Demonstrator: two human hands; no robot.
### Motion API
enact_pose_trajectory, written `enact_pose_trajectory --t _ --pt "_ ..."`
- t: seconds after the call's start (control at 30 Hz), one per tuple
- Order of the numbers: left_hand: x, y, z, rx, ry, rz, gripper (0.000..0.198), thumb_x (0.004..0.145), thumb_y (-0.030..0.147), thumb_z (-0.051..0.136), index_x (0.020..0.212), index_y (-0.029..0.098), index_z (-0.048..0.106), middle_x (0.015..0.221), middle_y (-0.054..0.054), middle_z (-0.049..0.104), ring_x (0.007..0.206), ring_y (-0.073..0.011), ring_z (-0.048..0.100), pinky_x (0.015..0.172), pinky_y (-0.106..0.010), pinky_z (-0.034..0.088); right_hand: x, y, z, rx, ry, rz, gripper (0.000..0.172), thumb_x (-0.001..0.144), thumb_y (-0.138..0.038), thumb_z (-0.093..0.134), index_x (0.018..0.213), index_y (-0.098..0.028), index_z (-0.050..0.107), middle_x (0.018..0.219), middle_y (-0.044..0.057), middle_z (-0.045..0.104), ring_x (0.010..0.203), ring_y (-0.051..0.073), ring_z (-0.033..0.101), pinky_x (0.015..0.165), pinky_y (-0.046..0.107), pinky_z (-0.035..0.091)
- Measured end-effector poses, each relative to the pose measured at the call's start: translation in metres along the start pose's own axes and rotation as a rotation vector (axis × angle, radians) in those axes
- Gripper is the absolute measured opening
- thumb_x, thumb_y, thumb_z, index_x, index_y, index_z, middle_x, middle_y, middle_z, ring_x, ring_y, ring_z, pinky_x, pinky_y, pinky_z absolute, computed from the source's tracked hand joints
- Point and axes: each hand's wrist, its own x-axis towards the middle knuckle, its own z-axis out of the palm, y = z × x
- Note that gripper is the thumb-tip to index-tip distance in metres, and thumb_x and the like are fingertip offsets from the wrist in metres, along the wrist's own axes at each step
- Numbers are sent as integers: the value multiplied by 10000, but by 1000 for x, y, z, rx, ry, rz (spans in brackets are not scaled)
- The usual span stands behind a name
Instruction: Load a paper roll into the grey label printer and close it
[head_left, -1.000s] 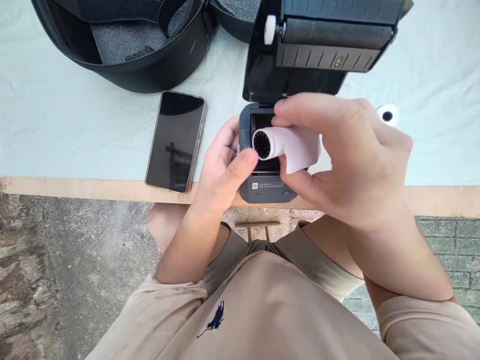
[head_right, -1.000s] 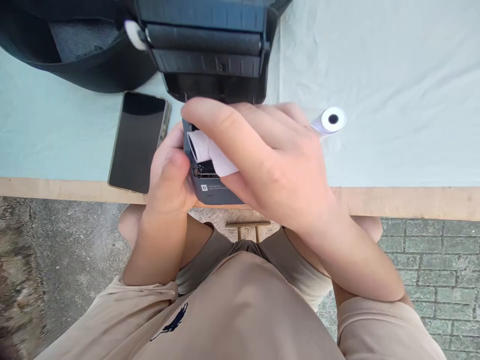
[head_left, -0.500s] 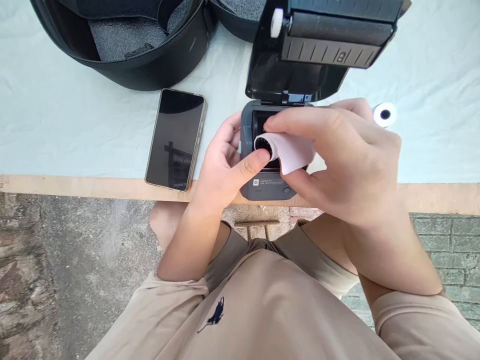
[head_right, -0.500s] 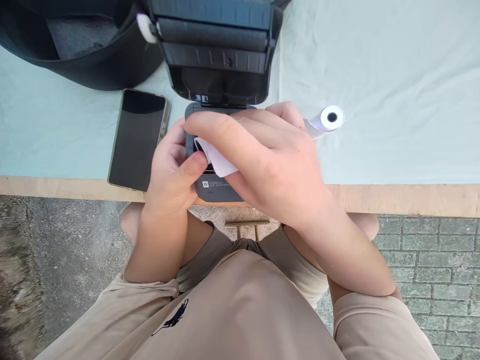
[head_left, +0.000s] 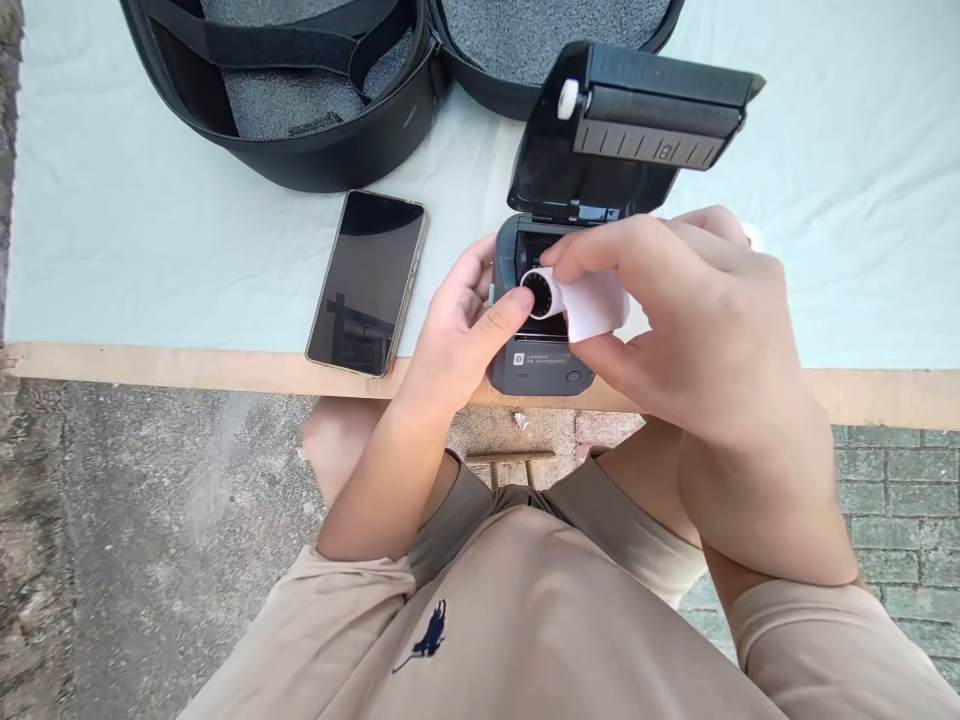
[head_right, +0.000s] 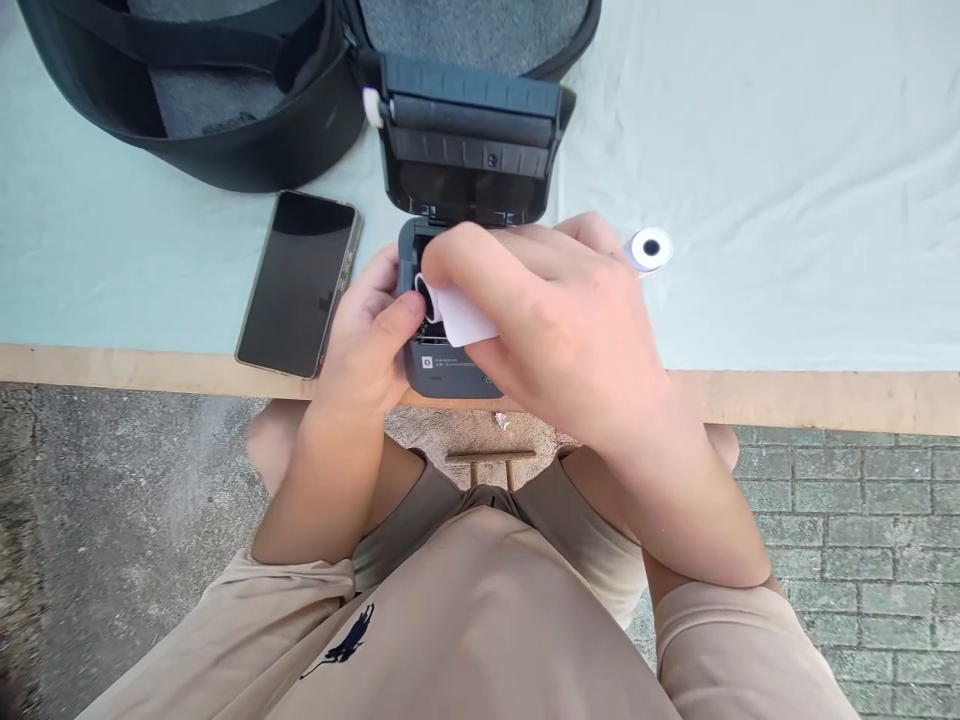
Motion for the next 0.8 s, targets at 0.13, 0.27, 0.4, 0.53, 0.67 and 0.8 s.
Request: enact_pose_trajectory --t 0.13,0.27,0.4,0.53,0.67,0.8 --pt "0 -1 2 -1 11 5 428 876 500 632 1247 296 570 1337 1 636 1396 -272 512 1108 -396 507 1 -1 2 -39 21 -19 111 920 -231 480 956 -327 522 975 -81 735 837 191 693 778 398 469" --pt "0 0 3 9 15 -2 430 898 516 596 1257 282 570 1331 -4 635 1422 -275 483 1148 -407 474 1 -3 3 -39 7 -19 110 904 -212 487 952 -308 513 1030 -52 727 942 224 699 753 405 470" --pt "-1 0 2 -2 -21 -6 425 892 519 603 1252 296 561 1284 -2 656 1342 -278 566 1088 -418 526 1 -2 2 18 21 -70 160 860 -181 542 966 -297 511 994 -33 719 940 234 695 777 411 506" --pt "0 0 3 -20 -15 7 415 881 545 609 1215 302 572 1252 5 664 1358 -274 552 1080 -408 531 -1 1 4 59 70 -105 246 832 -137 555 1003 -308 508 1010 -33 716 945 222 698 784 405 537" --pt "1 0 4 -34 -3 -13 426 883 581 586 1204 300 577 1240 4 666 1399 -277 512 1106 -418 512 0 6 8 170 71 -91 332 763 -103 594 1008 -307 498 994 -25 709 968 211 702 759 372 563" --pt "1 1 5 -58 -4 -25 389 902 539 584 1202 291 581 1246 7 665 1422 -261 486 1151 -419 474 3 13 9 224 20 -127 343 743 -117 619 1006 -299 496 1011 -30 710 946 201 699 747 364 556"
